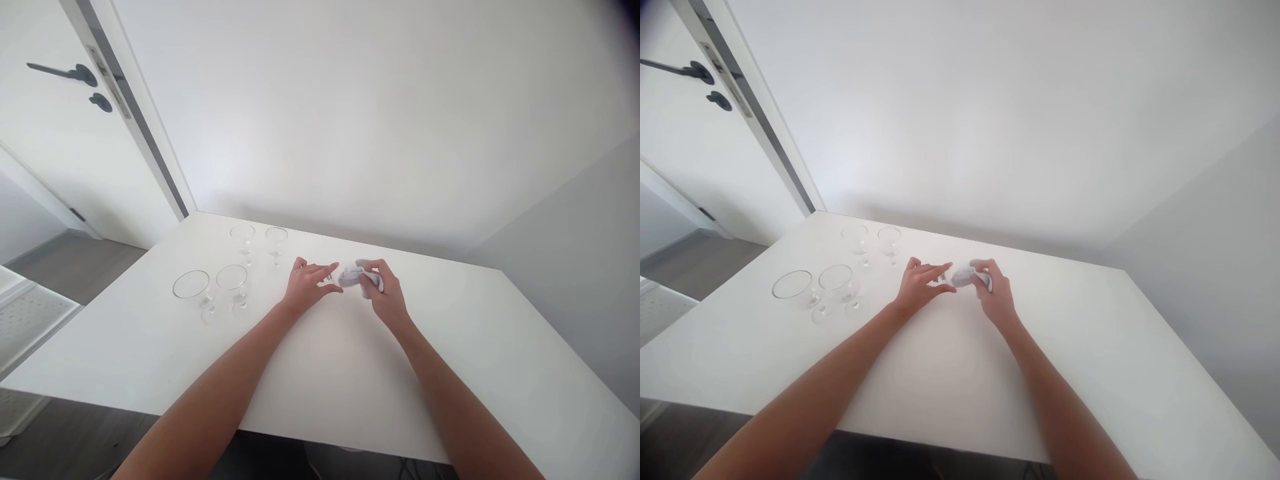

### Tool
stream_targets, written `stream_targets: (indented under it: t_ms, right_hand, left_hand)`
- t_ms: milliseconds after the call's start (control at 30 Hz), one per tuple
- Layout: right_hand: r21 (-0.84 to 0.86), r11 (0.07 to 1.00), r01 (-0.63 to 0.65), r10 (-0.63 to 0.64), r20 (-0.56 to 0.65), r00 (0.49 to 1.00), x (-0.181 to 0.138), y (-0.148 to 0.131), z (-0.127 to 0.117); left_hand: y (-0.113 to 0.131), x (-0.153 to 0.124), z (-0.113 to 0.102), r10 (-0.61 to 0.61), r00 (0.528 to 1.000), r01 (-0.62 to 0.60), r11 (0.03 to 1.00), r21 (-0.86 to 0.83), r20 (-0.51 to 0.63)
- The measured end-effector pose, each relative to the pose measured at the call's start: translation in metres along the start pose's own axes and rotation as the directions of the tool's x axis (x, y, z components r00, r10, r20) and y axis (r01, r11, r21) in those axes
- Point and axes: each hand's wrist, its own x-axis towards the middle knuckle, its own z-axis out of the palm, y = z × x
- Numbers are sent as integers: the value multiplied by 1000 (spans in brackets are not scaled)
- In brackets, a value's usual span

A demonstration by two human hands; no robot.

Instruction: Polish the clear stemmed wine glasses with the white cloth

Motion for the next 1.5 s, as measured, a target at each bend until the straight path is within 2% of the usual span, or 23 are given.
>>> stream_targets:
  t_ms: [133,267,333,433,500,567,633,700,767,833,900,967,1000,1067,1133,1167,1200,1233,1300,1333,1367,1433,1500]
  right_hand:
    - [176,969,-175,144,177,974,-2,-12,-3]
    - [302,925,-230,183,174,967,-2,-13,-3]
    - [296,941,-161,125,137,983,-2,-9,-6]
    - [153,986,62,-83,133,988,-1,1,-13]
    - [31,968,249,-251,139,958,0,7,-16]
    - [-32,937,349,-342,130,931,0,8,-15]
    - [36,962,272,-274,112,955,0,3,-12]
    - [180,982,58,-82,129,988,-2,-7,-9]
    - [261,956,-133,85,188,978,-4,-17,-8]
    - [221,960,-172,123,218,968,-6,-22,-8]
    - [86,996,-37,21,187,982,-8,-20,-10]
    - [-92,972,215,-201,141,969,-8,-11,-13]
    - [-167,922,349,-329,138,934,-7,-5,-14]
    - [-249,777,578,-547,188,816,-3,6,-18]
    - [-254,655,711,-664,255,703,2,13,-21]
    - [-252,640,726,-672,274,688,3,14,-21]
    - [-256,671,696,-640,275,717,3,12,-21]
    - [-257,741,620,-562,265,783,3,9,-20]
    - [-225,902,369,-311,256,915,0,-1,-17]
    - [-190,953,235,-180,267,947,-1,-7,-15]
    - [-147,981,127,-81,288,954,-2,-13,-15]
    - [-54,999,-2,17,284,959,-3,-21,-15]
    - [35,998,-59,52,179,982,-2,-24,-15]
  left_hand:
    - [0,0,0,103,991,-103,995,2,89]
    - [3,0,-1,66,993,-62,997,-46,99]
    - [7,0,-3,26,990,-9,992,-124,138]
    - [14,-1,-6,-107,970,162,953,-257,218]
    - [16,-1,-8,-185,945,269,909,-319,271]
    - [16,-1,-8,-217,933,311,888,-339,289]
    - [13,0,-7,-230,944,296,907,-299,236]
    - [10,0,-4,-192,967,228,947,-225,169]
    - [9,0,-2,-96,982,125,976,-181,161]
    - [11,0,-1,-7,981,49,977,-209,195]
    - [13,0,-3,-9,975,73,957,-282,222]
    - [15,0,-7,-80,964,174,910,-377,253]
    - [16,1,-9,-115,952,234,873,-429,285]
    - [16,3,-14,-153,915,344,780,-523,373]
    - [17,5,-17,-157,876,426,694,-580,456]
    - [17,6,-17,-170,860,459,670,-584,481]
    - [17,7,-17,-199,850,483,665,-570,488]
    - [17,7,-17,-236,846,495,682,-539,478]
    - [17,6,-15,-297,854,484,755,-442,427]
    - [17,5,-13,-303,866,460,796,-394,398]
    - [17,4,-11,-287,881,423,834,-355,375]
    - [16,2,-7,-212,914,327,890,-319,344]
    - [16,1,-4,-138,939,241,917,-316,316]
